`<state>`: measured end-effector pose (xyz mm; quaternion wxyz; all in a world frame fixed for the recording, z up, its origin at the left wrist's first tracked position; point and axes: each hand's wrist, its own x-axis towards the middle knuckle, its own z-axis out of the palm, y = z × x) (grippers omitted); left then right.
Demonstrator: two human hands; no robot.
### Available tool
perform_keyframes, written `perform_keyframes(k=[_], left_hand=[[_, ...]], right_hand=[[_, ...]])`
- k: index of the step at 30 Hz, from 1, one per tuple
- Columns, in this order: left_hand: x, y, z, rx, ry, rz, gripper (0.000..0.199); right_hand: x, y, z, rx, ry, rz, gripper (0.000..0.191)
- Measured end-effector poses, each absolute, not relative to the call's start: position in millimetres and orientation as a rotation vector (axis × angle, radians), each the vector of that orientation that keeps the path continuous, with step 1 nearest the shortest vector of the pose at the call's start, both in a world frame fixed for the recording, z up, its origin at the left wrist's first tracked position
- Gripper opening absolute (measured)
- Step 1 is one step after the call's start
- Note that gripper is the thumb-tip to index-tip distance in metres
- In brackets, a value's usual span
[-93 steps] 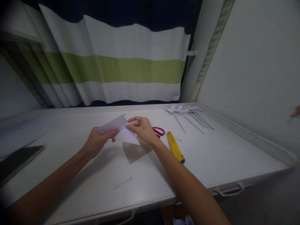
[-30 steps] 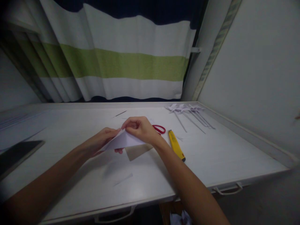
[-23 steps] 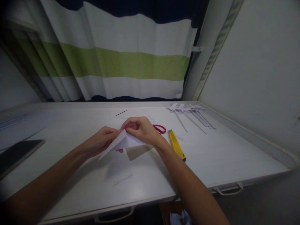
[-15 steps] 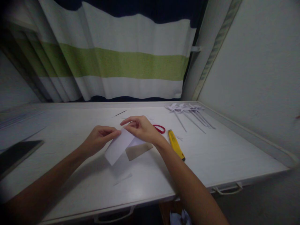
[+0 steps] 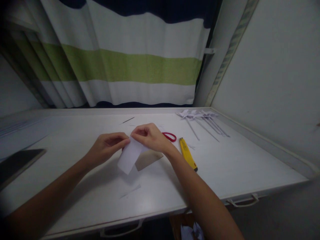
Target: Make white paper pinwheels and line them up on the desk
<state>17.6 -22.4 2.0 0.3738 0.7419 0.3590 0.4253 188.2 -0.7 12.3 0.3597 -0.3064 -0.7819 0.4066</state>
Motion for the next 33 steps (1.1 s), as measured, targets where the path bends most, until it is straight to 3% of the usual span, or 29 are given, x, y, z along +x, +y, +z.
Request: perform_keyframes(k=[9, 20, 27, 33], left_hand=[[17.1, -21.4, 1.3, 1.877, 0.883, 1.074, 0.014], [12.0, -17.8, -3.3, 1.98, 0.816, 1.071, 0.012], [11.1, -21.5, 1.8, 2.148, 0.825, 1.128, 0.014], [9.0, -28.6, 6.1, 2.47, 0.808, 1.246, 0.007]], right_hand=[[188.7, -1.6, 12.1, -0.716, -2.068, 1.045, 0.016], [186.8, -2.6, 11.6, -0.78, -2.351, 0.669, 0.025], [192.9, -10.4, 25.7, -0.722, -2.315, 0.672, 0.029], [195.9, -21.5, 35.3, -0.612, -2.337, 0.533, 0.017]])
